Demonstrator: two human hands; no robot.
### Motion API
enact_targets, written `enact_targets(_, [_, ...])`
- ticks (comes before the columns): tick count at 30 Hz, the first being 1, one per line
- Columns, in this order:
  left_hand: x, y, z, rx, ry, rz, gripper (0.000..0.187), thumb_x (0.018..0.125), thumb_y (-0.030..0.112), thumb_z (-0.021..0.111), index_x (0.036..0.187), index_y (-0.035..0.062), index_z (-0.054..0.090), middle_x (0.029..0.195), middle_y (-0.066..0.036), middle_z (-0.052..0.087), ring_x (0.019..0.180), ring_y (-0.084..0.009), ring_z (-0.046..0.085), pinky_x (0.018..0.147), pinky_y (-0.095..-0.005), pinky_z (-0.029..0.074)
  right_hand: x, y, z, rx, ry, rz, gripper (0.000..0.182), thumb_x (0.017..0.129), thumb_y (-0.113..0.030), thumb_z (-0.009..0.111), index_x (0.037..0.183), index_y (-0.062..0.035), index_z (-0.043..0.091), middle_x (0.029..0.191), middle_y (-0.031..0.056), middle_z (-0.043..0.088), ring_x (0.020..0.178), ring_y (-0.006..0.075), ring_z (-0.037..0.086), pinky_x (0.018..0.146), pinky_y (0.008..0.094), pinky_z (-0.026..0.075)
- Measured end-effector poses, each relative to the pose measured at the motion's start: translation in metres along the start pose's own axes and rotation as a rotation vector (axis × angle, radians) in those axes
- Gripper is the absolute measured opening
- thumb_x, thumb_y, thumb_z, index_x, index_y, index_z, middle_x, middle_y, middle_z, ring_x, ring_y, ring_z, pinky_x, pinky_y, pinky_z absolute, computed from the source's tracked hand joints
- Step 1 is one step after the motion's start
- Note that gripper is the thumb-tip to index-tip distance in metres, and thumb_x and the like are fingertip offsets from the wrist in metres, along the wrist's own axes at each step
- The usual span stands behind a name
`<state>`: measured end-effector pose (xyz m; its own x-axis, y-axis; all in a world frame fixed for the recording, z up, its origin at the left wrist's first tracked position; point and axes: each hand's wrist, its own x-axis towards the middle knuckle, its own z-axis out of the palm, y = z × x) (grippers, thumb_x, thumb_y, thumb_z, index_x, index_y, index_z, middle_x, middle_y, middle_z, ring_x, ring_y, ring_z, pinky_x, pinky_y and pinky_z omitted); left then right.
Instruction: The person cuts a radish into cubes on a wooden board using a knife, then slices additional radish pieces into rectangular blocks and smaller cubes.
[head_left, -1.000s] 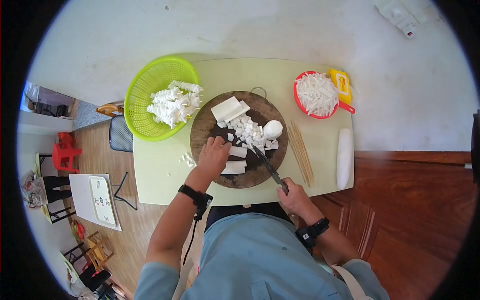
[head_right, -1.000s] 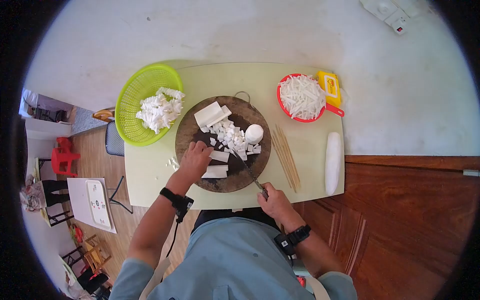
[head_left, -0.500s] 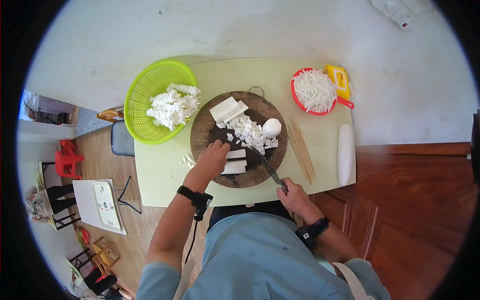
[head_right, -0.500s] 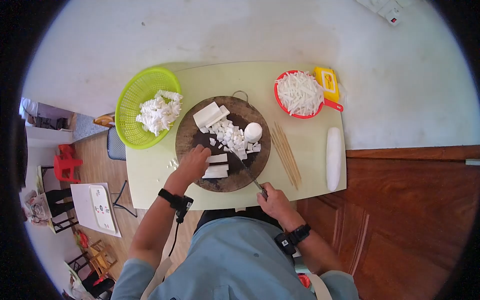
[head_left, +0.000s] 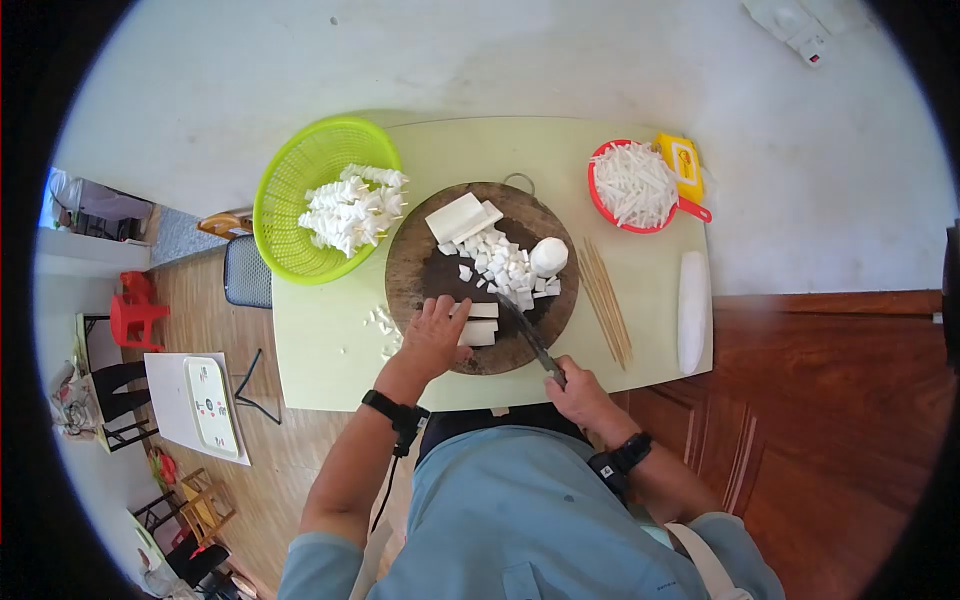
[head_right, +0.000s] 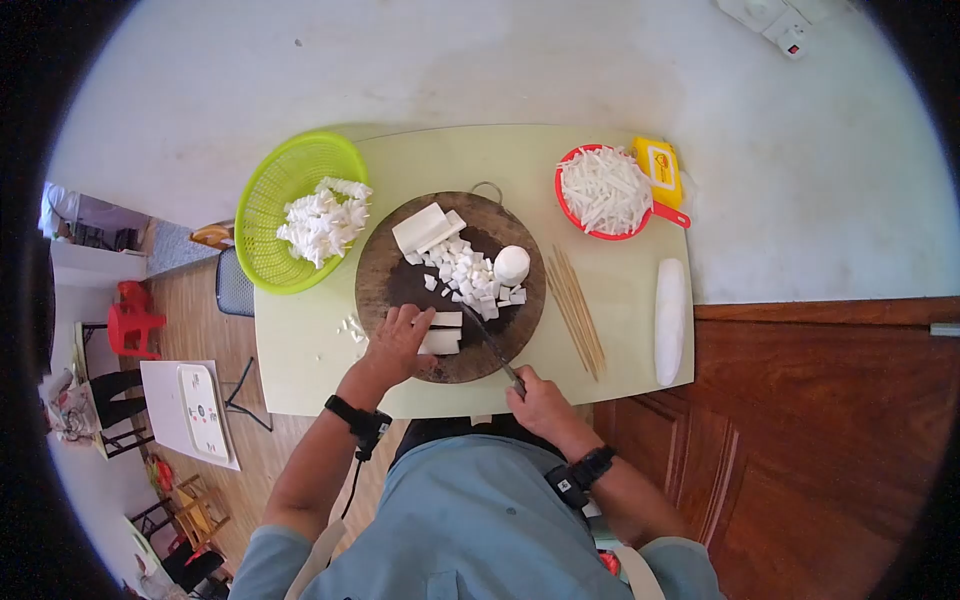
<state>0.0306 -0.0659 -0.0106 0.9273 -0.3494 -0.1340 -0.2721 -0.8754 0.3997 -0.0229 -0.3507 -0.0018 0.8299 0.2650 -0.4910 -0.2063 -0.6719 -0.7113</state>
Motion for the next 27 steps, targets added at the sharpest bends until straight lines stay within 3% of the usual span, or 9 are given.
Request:
enact_targets(2, [-0.002,-0.002,0.008,0.034,-0.071,-0.013,0.062,0.074,0.025,0.081,0.128,0.0081,0.055,0.112,-0.013,0.052,0.108,-0.034,0.052,0.09,-0.0466,0.047,0.002,-0.003,0.005,0.013,-0.025,0.017,0.034,0.092,-0.023,0.06,0.116,0.0009,0.054,0.077,0.0243,0.066,0.074,0.0442,0.066,0.07,0.0502,0.052])
enact_targets(8, [-0.011,0.008,0.02,-0.012,0.0,-0.137,0.062,0.073,0.024,0.082,0.127,0.0082,0.056,0.113,-0.015,0.053,0.106,-0.0349,0.052,0.09,-0.0455,0.047,0.004,-0.015,0.007,0.032,-0.096,-0.008,0.037,0.093,-0.023,0.057,0.119,0.0026,0.051,0.084,0.0279,0.066,0.08,0.0463,0.066,0.073,0.0515,0.051])
enact_targets(10, [-0.014,0.01,0.025,0.006,0.11,-0.103,0.057,0.076,0.026,0.08,0.124,0.0044,0.058,0.114,-0.014,0.053,0.105,-0.0337,0.052,0.087,-0.0443,0.048,0.004,-0.017,0.008,0.044,-0.086,0.01,0.038,0.094,-0.024,0.056,0.119,0.0031,0.05,0.085,0.029,0.066,0.083,0.0474,0.066,0.075,0.052,0.051])
enact_targets(16, [-0.019,0.017,0.04,-0.017,0.15,-0.18,0.054,0.079,0.021,0.078,0.123,-0.002,0.056,0.117,-0.016,0.052,0.105,-0.0364,0.05,0.093,-0.0438,0.045,0.01,-0.019,0.01,0.027,-0.121,-0.045,0.038,0.094,-0.024,0.056,0.118,0.0026,0.046,0.084,0.0322,0.064,0.083,0.0505,0.064,0.075,0.0553,0.05])
enact_targets(23, [-0.022,0.025,0.048,-0.084,0.208,-0.273,0.057,0.079,0.02,0.078,0.126,-0.0011,0.055,0.119,-0.019,0.051,0.107,-0.0381,0.049,0.094,-0.045,0.044,0.007,-0.028,0.013,-0.023,-0.175,-0.053,0.035,0.093,-0.024,0.057,0.113,0.0023,0.046,0.084,0.031,0.064,0.081,0.0499,0.064,0.073,0.0548,0.05])
enact_targets(27, [-0.026,0.03,0.05,-0.067,0.297,-0.295,0.06,0.08,0.02,0.078,0.131,0.0,0.052,0.118,-0.023,0.049,0.107,-0.0402,0.05,0.092,-0.0468,0.045,0.009,-0.024,0.009,0.034,-0.091,-0.071,0.034,0.093,-0.024,0.058,0.112,0.0024,0.047,0.083,0.0293,0.065,0.08,0.0486,0.064,0.071,0.0529,0.05])
